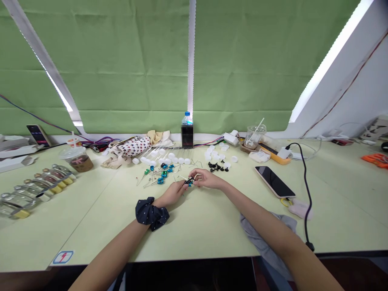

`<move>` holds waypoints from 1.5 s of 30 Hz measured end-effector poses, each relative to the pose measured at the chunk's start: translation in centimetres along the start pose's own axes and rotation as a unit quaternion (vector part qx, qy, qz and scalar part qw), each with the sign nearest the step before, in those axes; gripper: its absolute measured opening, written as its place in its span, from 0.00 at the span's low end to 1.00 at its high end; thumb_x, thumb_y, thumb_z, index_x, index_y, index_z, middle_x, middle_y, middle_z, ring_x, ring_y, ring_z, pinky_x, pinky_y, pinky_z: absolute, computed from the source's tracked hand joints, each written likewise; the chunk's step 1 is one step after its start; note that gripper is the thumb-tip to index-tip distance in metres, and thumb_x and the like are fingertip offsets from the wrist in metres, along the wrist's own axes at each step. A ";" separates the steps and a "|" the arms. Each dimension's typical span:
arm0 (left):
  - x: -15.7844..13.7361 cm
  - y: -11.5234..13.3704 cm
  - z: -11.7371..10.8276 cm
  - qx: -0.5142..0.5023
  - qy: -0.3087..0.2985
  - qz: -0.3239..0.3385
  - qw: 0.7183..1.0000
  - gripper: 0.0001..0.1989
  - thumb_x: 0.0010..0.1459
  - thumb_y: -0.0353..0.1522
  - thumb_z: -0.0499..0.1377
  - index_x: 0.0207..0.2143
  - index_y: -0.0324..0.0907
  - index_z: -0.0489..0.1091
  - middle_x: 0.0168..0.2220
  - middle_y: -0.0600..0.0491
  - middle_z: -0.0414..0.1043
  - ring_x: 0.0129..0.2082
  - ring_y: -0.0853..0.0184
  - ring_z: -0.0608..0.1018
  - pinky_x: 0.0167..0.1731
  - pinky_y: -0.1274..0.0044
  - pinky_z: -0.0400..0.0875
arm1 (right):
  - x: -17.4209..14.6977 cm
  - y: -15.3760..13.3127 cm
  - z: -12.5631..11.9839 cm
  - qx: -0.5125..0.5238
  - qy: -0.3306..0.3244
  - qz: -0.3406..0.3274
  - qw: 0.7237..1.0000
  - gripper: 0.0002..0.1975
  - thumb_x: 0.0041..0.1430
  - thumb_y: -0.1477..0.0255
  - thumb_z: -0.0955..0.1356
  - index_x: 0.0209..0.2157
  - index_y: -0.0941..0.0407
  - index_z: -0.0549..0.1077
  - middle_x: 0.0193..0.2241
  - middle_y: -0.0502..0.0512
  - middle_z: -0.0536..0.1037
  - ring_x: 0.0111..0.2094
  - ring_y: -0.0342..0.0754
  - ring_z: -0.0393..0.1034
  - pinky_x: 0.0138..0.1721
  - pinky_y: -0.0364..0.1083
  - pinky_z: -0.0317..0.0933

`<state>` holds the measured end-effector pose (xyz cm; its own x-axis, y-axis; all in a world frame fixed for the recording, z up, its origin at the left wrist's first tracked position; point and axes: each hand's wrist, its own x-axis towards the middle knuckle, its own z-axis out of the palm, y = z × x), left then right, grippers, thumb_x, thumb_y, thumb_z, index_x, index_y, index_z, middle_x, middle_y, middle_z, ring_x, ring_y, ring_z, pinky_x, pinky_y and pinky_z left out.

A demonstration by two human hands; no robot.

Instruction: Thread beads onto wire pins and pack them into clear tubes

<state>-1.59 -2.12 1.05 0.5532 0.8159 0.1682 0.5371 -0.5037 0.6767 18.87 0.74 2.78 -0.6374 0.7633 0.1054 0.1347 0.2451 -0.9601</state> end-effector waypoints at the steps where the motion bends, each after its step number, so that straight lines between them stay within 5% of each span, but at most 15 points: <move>1: 0.0 0.0 0.0 0.001 0.001 0.001 1.000 0.18 0.62 0.42 0.41 0.27 0.40 0.59 0.21 0.56 0.60 0.23 0.69 0.63 0.25 0.79 0.57 | 0.0 0.0 0.0 0.006 0.003 0.006 1.000 0.21 0.49 0.60 0.70 0.43 0.56 0.67 0.34 0.52 0.69 0.27 0.40 0.69 0.24 0.40 0.66; 6: 0.0 0.1 0.0 0.011 0.000 0.005 1.000 0.17 0.62 0.41 0.42 0.27 0.40 0.60 0.22 0.56 0.61 0.23 0.69 0.63 0.25 0.79 0.57 | 0.2 0.4 0.1 -0.037 0.029 0.044 0.998 0.18 0.55 0.56 0.64 0.32 0.59 0.68 0.23 0.50 0.68 0.18 0.39 0.65 0.18 0.40 0.62; 11: 0.0 0.1 0.0 0.011 0.004 0.006 1.000 0.17 0.62 0.40 0.42 0.28 0.40 0.60 0.21 0.56 0.61 0.23 0.69 0.64 0.25 0.79 0.58 | 0.0 0.0 0.0 -0.011 -0.001 -0.009 1.000 0.20 0.49 0.60 0.70 0.42 0.55 0.66 0.38 0.54 0.69 0.30 0.41 0.69 0.25 0.39 0.65; 16: 0.1 0.0 0.0 0.014 0.000 0.000 1.000 0.17 0.62 0.41 0.42 0.27 0.40 0.61 0.22 0.56 0.60 0.23 0.69 0.63 0.24 0.79 0.57 | 0.1 -0.1 0.3 -0.042 0.036 0.045 0.997 0.19 0.54 0.56 0.64 0.34 0.58 0.68 0.24 0.49 0.68 0.16 0.37 0.63 0.15 0.38 0.58; 21: 0.1 -0.1 0.1 0.003 0.002 0.002 1.000 0.17 0.62 0.41 0.41 0.28 0.40 0.60 0.21 0.56 0.60 0.23 0.70 0.63 0.25 0.78 0.57 | 0.0 -0.1 0.0 -0.012 0.006 -0.004 1.000 0.20 0.49 0.60 0.69 0.42 0.55 0.67 0.35 0.52 0.69 0.26 0.39 0.68 0.24 0.39 0.65; 26: 0.0 -0.1 0.1 0.004 0.008 0.004 1.000 0.18 0.61 0.42 0.42 0.27 0.40 0.61 0.21 0.56 0.61 0.23 0.69 0.64 0.25 0.78 0.57 | 0.2 0.1 0.1 -0.035 0.019 0.047 0.998 0.18 0.55 0.56 0.64 0.36 0.58 0.67 0.24 0.49 0.67 0.17 0.37 0.63 0.16 0.38 0.60; 30: 0.1 -0.3 0.1 -0.008 0.003 -0.001 1.000 0.18 0.62 0.42 0.41 0.28 0.40 0.60 0.21 0.56 0.61 0.22 0.70 0.64 0.25 0.78 0.58 | 0.2 0.0 0.1 -0.014 0.001 -0.010 1.000 0.18 0.50 0.61 0.69 0.39 0.56 0.66 0.34 0.51 0.67 0.25 0.38 0.66 0.22 0.38 0.63; 36: 0.1 -0.2 0.1 0.004 0.004 -0.002 1.000 0.18 0.62 0.42 0.42 0.27 0.40 0.60 0.21 0.56 0.61 0.22 0.69 0.64 0.25 0.78 0.58 | 0.2 -0.1 0.1 -0.027 0.024 0.033 0.999 0.17 0.54 0.58 0.65 0.37 0.57 0.66 0.29 0.50 0.67 0.19 0.37 0.63 0.17 0.38 0.59; 41: 0.1 -0.2 0.1 -0.003 0.005 -0.005 1.000 0.19 0.62 0.42 0.41 0.28 0.40 0.60 0.21 0.56 0.62 0.22 0.69 0.64 0.25 0.78 0.58 | 0.1 0.0 -0.1 -0.002 -0.004 0.006 1.000 0.20 0.50 0.60 0.69 0.42 0.54 0.65 0.37 0.52 0.66 0.25 0.37 0.66 0.24 0.39 0.65; 45: 0.1 -0.3 0.2 0.000 0.008 -0.001 1.000 0.18 0.62 0.42 0.42 0.27 0.40 0.60 0.21 0.56 0.61 0.22 0.69 0.64 0.25 0.78 0.58 | 0.2 0.2 0.0 -0.014 0.018 0.048 0.999 0.18 0.54 0.56 0.64 0.37 0.57 0.66 0.28 0.50 0.67 0.19 0.37 0.63 0.18 0.39 0.61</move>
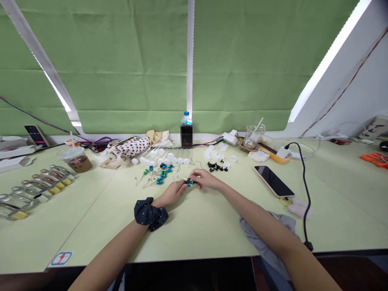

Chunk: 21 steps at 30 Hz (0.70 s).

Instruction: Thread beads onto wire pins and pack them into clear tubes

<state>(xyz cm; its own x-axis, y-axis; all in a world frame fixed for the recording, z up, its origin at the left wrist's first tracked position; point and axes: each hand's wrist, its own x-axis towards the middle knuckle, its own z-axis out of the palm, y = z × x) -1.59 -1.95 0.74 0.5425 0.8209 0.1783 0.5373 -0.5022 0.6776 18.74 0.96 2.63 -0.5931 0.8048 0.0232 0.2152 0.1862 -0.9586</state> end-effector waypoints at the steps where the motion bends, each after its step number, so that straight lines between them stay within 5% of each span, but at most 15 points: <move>1: 0.0 0.0 0.0 -0.002 -0.003 0.000 1.000 0.18 0.62 0.42 0.42 0.27 0.41 0.60 0.21 0.57 0.61 0.22 0.70 0.64 0.25 0.78 0.57 | 0.0 0.0 0.0 0.000 -0.006 -0.010 1.000 0.17 0.54 0.57 0.65 0.35 0.57 0.66 0.28 0.50 0.67 0.19 0.37 0.63 0.19 0.39 0.61; 6: 0.0 0.0 0.0 -0.014 -0.011 -0.001 1.000 0.18 0.62 0.42 0.41 0.28 0.41 0.59 0.20 0.57 0.60 0.21 0.70 0.63 0.25 0.78 0.57 | -0.2 -0.2 -0.2 0.017 -0.022 -0.041 0.999 0.20 0.50 0.60 0.69 0.43 0.53 0.65 0.38 0.53 0.66 0.25 0.37 0.66 0.24 0.39 0.64; 10: 0.0 0.1 0.0 -0.003 -0.004 -0.001 1.000 0.18 0.61 0.43 0.42 0.27 0.41 0.59 0.21 0.56 0.60 0.22 0.69 0.63 0.25 0.78 0.57 | -0.2 -0.3 -0.2 0.019 -0.011 0.005 1.000 0.18 0.54 0.57 0.65 0.40 0.55 0.65 0.31 0.50 0.66 0.20 0.37 0.64 0.19 0.39 0.62; 15: 0.0 0.2 0.0 -0.014 -0.006 -0.002 1.000 0.18 0.62 0.42 0.41 0.28 0.41 0.60 0.21 0.57 0.60 0.21 0.69 0.64 0.25 0.78 0.57 | -0.2 -0.2 -0.1 0.041 -0.030 -0.045 0.998 0.18 0.48 0.61 0.70 0.38 0.55 0.66 0.36 0.52 0.67 0.26 0.38 0.65 0.22 0.38 0.63; 21: 0.0 0.3 -0.2 -0.001 -0.008 -0.003 1.000 0.18 0.62 0.42 0.42 0.26 0.40 0.59 0.21 0.56 0.60 0.22 0.70 0.62 0.24 0.79 0.56 | 0.0 -0.1 0.1 0.041 -0.001 0.027 0.999 0.18 0.53 0.56 0.65 0.35 0.57 0.64 0.28 0.49 0.65 0.18 0.36 0.61 0.15 0.37 0.57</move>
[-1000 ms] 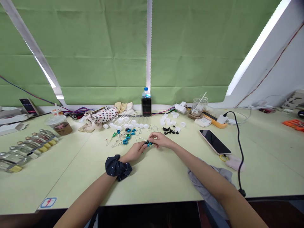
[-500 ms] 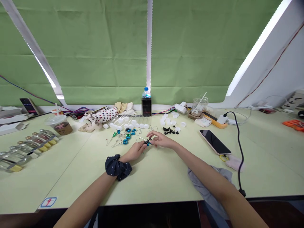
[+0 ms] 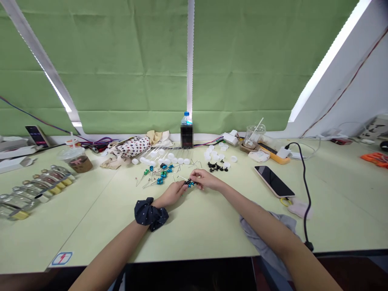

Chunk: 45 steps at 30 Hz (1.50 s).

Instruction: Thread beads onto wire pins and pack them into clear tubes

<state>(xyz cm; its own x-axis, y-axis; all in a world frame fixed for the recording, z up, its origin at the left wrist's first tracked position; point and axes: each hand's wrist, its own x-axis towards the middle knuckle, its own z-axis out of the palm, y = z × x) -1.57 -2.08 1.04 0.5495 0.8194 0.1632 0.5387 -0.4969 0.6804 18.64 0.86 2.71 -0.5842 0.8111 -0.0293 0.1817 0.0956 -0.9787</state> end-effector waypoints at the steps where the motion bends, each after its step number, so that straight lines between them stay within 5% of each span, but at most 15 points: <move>1: 0.0 0.0 0.0 -0.001 -0.002 0.001 1.000 0.17 0.62 0.42 0.42 0.27 0.40 0.59 0.21 0.56 0.60 0.22 0.70 0.62 0.24 0.79 0.56 | -0.1 -0.1 0.0 0.003 -0.015 -0.015 1.000 0.18 0.52 0.57 0.67 0.34 0.57 0.64 0.29 0.49 0.66 0.19 0.36 0.62 0.17 0.37 0.58; 4: 0.0 -0.1 0.0 -0.005 -0.004 0.000 1.000 0.17 0.62 0.41 0.42 0.27 0.40 0.59 0.20 0.57 0.60 0.21 0.70 0.63 0.24 0.79 0.57 | -0.2 -0.4 -0.1 0.020 -0.043 -0.047 0.998 0.18 0.49 0.60 0.70 0.37 0.56 0.65 0.35 0.51 0.67 0.24 0.37 0.65 0.24 0.39 0.63; 10: 0.0 -0.2 0.1 0.009 0.005 0.006 1.000 0.18 0.62 0.42 0.42 0.26 0.40 0.60 0.21 0.56 0.61 0.22 0.69 0.64 0.25 0.78 0.57 | -0.1 -0.5 0.3 0.021 -0.003 -0.006 1.000 0.16 0.54 0.57 0.65 0.33 0.57 0.64 0.25 0.47 0.64 0.18 0.37 0.60 0.16 0.38 0.56; 15: 0.0 -0.3 0.2 0.003 0.001 0.006 1.000 0.18 0.62 0.41 0.42 0.27 0.40 0.60 0.21 0.56 0.61 0.22 0.69 0.64 0.26 0.78 0.57 | 0.0 -0.3 0.1 0.003 -0.023 -0.037 0.999 0.17 0.49 0.61 0.70 0.37 0.55 0.65 0.32 0.50 0.67 0.25 0.39 0.65 0.19 0.38 0.60; 20: 0.1 -0.5 0.3 0.003 0.002 0.004 1.000 0.17 0.62 0.41 0.42 0.26 0.40 0.59 0.20 0.57 0.60 0.21 0.70 0.63 0.24 0.79 0.56 | 0.3 0.2 0.2 -0.013 0.028 0.014 0.999 0.17 0.55 0.56 0.64 0.32 0.57 0.64 0.24 0.47 0.65 0.16 0.36 0.60 0.13 0.37 0.54; 25: 0.1 -0.4 0.2 -0.004 -0.003 0.004 1.000 0.17 0.62 0.40 0.42 0.27 0.40 0.60 0.21 0.57 0.61 0.22 0.70 0.64 0.25 0.79 0.57 | -0.1 -0.2 0.0 0.015 -0.031 -0.050 0.998 0.19 0.49 0.61 0.70 0.39 0.55 0.65 0.36 0.51 0.66 0.25 0.37 0.66 0.22 0.38 0.63; 30: 0.0 -0.3 0.1 0.008 0.002 0.011 1.000 0.17 0.62 0.40 0.42 0.27 0.40 0.60 0.21 0.56 0.61 0.22 0.70 0.63 0.25 0.79 0.57 | 0.0 -0.1 0.3 -0.032 0.015 -0.011 0.999 0.18 0.53 0.56 0.65 0.33 0.57 0.66 0.27 0.49 0.66 0.17 0.36 0.60 0.14 0.37 0.55; 35: 0.0 -0.3 0.1 -0.001 0.000 0.007 1.000 0.17 0.62 0.40 0.42 0.27 0.40 0.60 0.20 0.57 0.61 0.22 0.70 0.64 0.25 0.79 0.57 | 0.2 0.2 0.2 0.003 -0.008 -0.047 0.999 0.21 0.48 0.60 0.70 0.40 0.54 0.65 0.33 0.50 0.67 0.23 0.37 0.65 0.20 0.38 0.62; 40: 0.0 -0.4 0.2 0.008 0.002 0.011 1.000 0.17 0.62 0.40 0.42 0.27 0.40 0.60 0.21 0.56 0.61 0.22 0.69 0.64 0.25 0.78 0.57 | 0.5 0.5 -0.1 -0.013 0.034 -0.006 0.999 0.19 0.55 0.55 0.63 0.33 0.58 0.66 0.21 0.46 0.64 0.14 0.36 0.60 0.12 0.36 0.53; 45: 0.1 -0.4 0.1 -0.007 0.003 0.003 1.000 0.18 0.62 0.42 0.41 0.27 0.41 0.59 0.21 0.56 0.61 0.22 0.69 0.64 0.26 0.78 0.57 | 0.0 -0.1 -0.5 0.033 -0.002 -0.036 0.999 0.18 0.49 0.60 0.70 0.39 0.55 0.64 0.34 0.50 0.68 0.22 0.38 0.67 0.18 0.38 0.63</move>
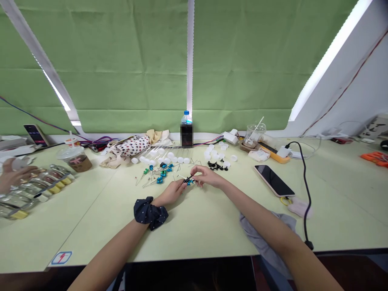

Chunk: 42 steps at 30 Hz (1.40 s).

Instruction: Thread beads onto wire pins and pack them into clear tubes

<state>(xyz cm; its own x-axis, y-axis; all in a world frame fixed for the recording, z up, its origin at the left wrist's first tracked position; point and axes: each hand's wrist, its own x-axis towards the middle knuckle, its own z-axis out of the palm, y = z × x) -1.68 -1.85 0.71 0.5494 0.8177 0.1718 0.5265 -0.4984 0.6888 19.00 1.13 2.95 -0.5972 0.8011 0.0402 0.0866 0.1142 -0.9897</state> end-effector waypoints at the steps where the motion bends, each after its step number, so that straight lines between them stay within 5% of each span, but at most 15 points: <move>1: 0.0 0.0 0.0 -0.001 -0.001 0.000 1.000 0.18 0.62 0.42 0.41 0.27 0.41 0.59 0.21 0.56 0.61 0.23 0.69 0.64 0.26 0.78 0.58 | 0.0 -0.1 0.1 0.002 0.004 0.008 1.000 0.19 0.49 0.60 0.69 0.40 0.54 0.64 0.35 0.50 0.67 0.23 0.39 0.67 0.18 0.38 0.63; 6: 0.0 0.1 0.0 -0.001 -0.002 -0.002 1.000 0.18 0.62 0.42 0.42 0.27 0.41 0.59 0.21 0.56 0.61 0.23 0.69 0.64 0.26 0.78 0.57 | 0.1 -0.1 0.9 -0.046 0.015 0.014 0.999 0.16 0.54 0.58 0.65 0.34 0.57 0.66 0.26 0.48 0.66 0.18 0.36 0.62 0.15 0.37 0.58; 11: 0.0 0.0 0.0 -0.015 -0.002 -0.002 1.000 0.17 0.62 0.42 0.42 0.27 0.41 0.59 0.21 0.56 0.61 0.22 0.69 0.64 0.26 0.78 0.58 | 0.1 0.2 0.8 -0.032 -0.008 -0.037 0.999 0.18 0.50 0.62 0.69 0.40 0.55 0.65 0.35 0.51 0.66 0.25 0.37 0.65 0.22 0.38 0.63; 15: 0.0 0.0 0.0 -0.007 -0.003 -0.001 1.000 0.18 0.62 0.42 0.42 0.27 0.41 0.59 0.21 0.56 0.61 0.22 0.69 0.64 0.26 0.78 0.57 | 0.3 0.5 0.8 -0.063 0.034 0.016 0.997 0.17 0.53 0.57 0.65 0.37 0.56 0.64 0.29 0.49 0.66 0.18 0.36 0.61 0.14 0.37 0.56; 20: 0.0 -0.1 0.0 -0.009 -0.006 -0.002 1.000 0.18 0.62 0.42 0.41 0.27 0.41 0.59 0.21 0.57 0.61 0.22 0.69 0.64 0.26 0.78 0.58 | 0.1 0.2 0.9 -0.048 -0.011 -0.046 0.998 0.15 0.51 0.61 0.68 0.35 0.57 0.65 0.33 0.50 0.66 0.22 0.35 0.61 0.21 0.37 0.59; 23: 0.0 0.1 0.0 -0.008 -0.004 0.000 1.000 0.18 0.62 0.42 0.41 0.27 0.40 0.59 0.21 0.56 0.61 0.22 0.69 0.64 0.26 0.78 0.58 | 0.1 0.2 1.0 -0.047 0.000 -0.010 0.999 0.19 0.50 0.60 0.69 0.39 0.55 0.64 0.35 0.50 0.66 0.20 0.35 0.61 0.18 0.37 0.58; 27: -0.1 0.2 -0.1 -0.008 -0.005 -0.005 1.000 0.18 0.62 0.42 0.42 0.27 0.41 0.59 0.21 0.56 0.61 0.22 0.69 0.64 0.26 0.77 0.58 | 0.4 0.5 1.1 -0.069 0.044 0.015 0.996 0.16 0.55 0.58 0.64 0.31 0.57 0.65 0.26 0.47 0.65 0.15 0.34 0.56 0.13 0.37 0.50; 42: 0.2 -0.1 -0.3 -0.049 -0.008 -0.029 0.998 0.20 0.61 0.44 0.41 0.28 0.40 0.61 0.21 0.56 0.60 0.22 0.70 0.63 0.24 0.78 0.58 | -0.1 -0.7 0.3 -0.055 -0.029 -0.088 0.994 0.11 0.48 0.67 0.70 0.28 0.59 0.67 0.28 0.51 0.67 0.28 0.41 0.62 0.31 0.43 0.60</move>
<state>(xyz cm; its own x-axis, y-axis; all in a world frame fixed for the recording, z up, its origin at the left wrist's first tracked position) -1.87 -1.56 0.89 0.5313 0.8388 0.1191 0.4924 -0.4201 0.7623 18.76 0.75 3.55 -0.6555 0.7284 0.1993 0.0627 0.3155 -0.9469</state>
